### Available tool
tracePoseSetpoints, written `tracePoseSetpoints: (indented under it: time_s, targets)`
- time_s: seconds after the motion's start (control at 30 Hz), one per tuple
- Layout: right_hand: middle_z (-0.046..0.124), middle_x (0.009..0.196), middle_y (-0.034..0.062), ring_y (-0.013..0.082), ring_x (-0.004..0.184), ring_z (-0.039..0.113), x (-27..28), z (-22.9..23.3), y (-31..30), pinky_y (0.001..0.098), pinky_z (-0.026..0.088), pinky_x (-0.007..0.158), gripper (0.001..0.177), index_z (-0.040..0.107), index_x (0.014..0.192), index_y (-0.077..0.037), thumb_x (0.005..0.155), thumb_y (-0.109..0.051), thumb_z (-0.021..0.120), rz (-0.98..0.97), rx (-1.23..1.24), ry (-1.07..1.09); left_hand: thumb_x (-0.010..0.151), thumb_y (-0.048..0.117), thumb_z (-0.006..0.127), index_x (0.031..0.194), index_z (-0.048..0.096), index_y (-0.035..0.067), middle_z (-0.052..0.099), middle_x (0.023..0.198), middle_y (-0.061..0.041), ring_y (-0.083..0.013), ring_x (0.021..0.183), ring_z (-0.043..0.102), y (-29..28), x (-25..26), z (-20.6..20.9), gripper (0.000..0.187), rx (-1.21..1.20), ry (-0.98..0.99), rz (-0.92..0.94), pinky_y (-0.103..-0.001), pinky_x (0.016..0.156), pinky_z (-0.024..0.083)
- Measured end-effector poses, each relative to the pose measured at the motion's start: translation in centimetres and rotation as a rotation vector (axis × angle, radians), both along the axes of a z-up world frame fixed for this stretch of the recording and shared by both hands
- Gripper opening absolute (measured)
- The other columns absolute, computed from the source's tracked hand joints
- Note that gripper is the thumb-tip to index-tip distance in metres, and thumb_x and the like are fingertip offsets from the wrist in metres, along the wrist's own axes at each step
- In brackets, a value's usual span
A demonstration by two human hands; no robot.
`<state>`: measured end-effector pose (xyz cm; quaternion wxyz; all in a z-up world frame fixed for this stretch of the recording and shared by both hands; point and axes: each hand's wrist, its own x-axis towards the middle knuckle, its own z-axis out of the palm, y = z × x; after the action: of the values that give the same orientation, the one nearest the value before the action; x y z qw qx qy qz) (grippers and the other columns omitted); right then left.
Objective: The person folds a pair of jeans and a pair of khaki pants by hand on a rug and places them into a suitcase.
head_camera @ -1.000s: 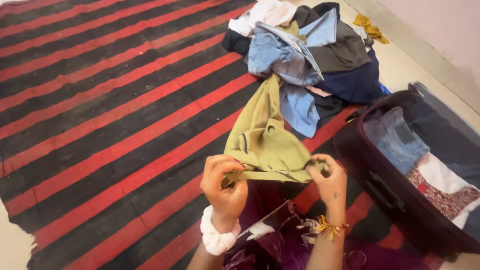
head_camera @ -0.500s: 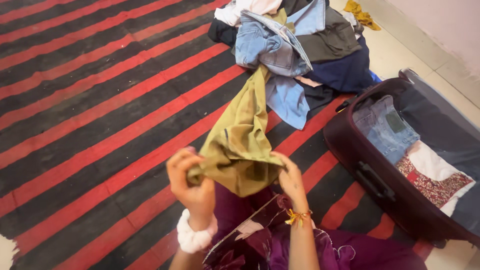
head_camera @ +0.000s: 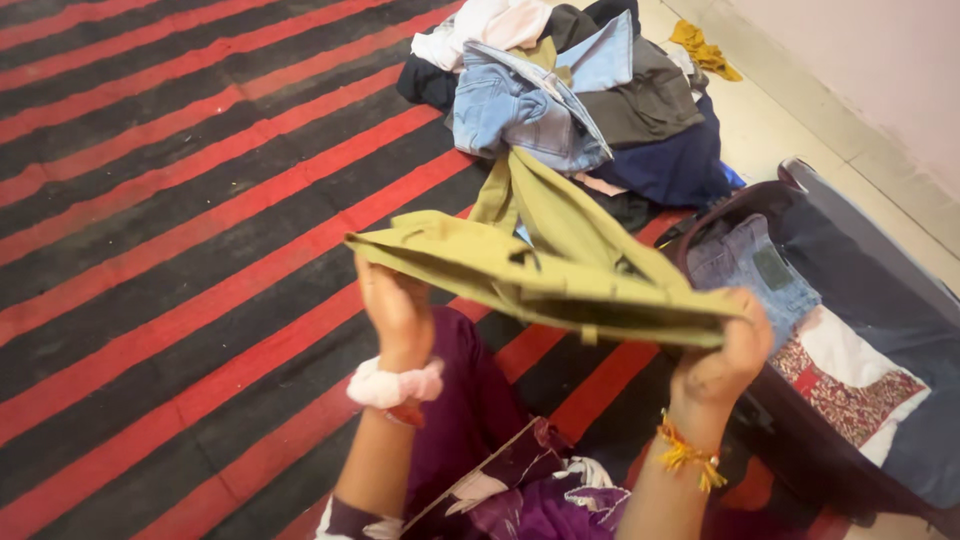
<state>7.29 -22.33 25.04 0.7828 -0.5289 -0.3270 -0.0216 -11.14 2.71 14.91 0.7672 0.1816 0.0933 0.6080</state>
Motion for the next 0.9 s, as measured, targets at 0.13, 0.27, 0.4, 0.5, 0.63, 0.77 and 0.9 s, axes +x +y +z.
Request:
tracePoseSetpoints:
  time_s: [0.13,0.27,0.4,0.5,0.63,0.77,0.9]
  targets:
    - [0.050,0.077,-0.0027,0.0086,0.071,0.046,2.7,-11.1,-2.0,0.0252,0.036,0.062,0.015,0.054,0.078,-0.008,0.093,-0.009,0.052,-0.039,-0.232,0.161,0.111,0.028,0.052,0.121,0.061,0.006,0.069,0.105,-0.013,-0.0271,0.094,0.067,-0.2,5.0,-5.3,0.026,0.051,0.465,0.120,-0.041,0.084,0.055]
    - [0.059,0.064,0.0019,0.0071,0.061,0.054,3.2,-26.1,-4.5,0.0275,0.045,0.056,0.020,0.062,0.072,-0.006,0.089,-0.017,0.062,-0.040,-0.915,-0.024,0.101,0.024,0.056,0.104,0.071,0.008,0.072,0.097,-0.022,-0.0423,0.090,0.068,-2.0,7.5,-11.3,0.021,0.643,1.398,0.206,-0.050,0.079,0.053]
    - [0.056,0.055,0.0065,0.0130,0.049,0.052,3.1,-31.4,-5.6,0.0353,0.042,0.049,0.036,0.056,0.071,-0.001,0.090,-0.029,0.069,0.024,-1.219,0.267,0.097,0.018,0.056,0.110,0.067,0.011,0.071,0.099,-0.016,-0.0408,0.091,0.067,-4.1,9.5,-12.5,0.018,1.106,1.554,-0.240,-0.052,0.076,0.052]
    - [0.057,0.057,0.0089,0.0151,0.051,0.050,3.6,-32.2,-5.3,0.0379,0.042,0.051,0.038,0.057,0.073,-0.001,0.090,-0.033,0.070,0.012,-1.220,0.274,0.088,0.015,0.060,0.114,0.066,0.012,0.070,0.101,-0.014,-0.0386,0.092,0.068,-4.8,9.7,-12.2,0.027,1.238,1.541,-0.294,-0.050,0.077,0.052]
    - [0.059,0.060,0.0136,0.0242,0.053,0.051,3.2,-31.3,-4.6,0.0405,0.046,0.056,0.041,0.057,0.076,0.000,0.088,-0.036,0.072,-0.038,-1.297,0.140,0.077,0.022,0.071,0.117,0.066,0.012,0.069,0.099,-0.014,-0.0371,0.093,0.068,-4.2,9.5,-10.3,0.041,1.279,1.515,-0.339,-0.048,0.075,0.053]
    - [0.059,0.062,0.0142,0.0268,0.054,0.053,2.2,-29.3,-3.9,0.0423,0.046,0.058,0.039,0.058,0.078,-0.001,0.087,-0.037,0.072,-0.050,-1.308,0.173,0.081,0.048,0.076,0.112,0.068,0.013,0.070,0.097,-0.013,-0.0372,0.090,0.068,-4.4,9.7,-8.0,0.048,1.205,1.565,-0.410,-0.048,0.074,0.053]
    - [0.058,0.060,0.0152,0.0282,0.053,0.053,2.1,-28.3,-3.4,0.0424,0.045,0.057,0.039,0.058,0.075,-0.001,0.086,-0.037,0.072,-0.057,-1.299,0.217,0.082,0.057,0.075,0.108,0.070,0.013,0.069,0.097,-0.013,-0.0374,0.088,0.068,-4.5,10.7,-7.3,0.051,1.146,1.682,-0.450,-0.049,0.073,0.054]
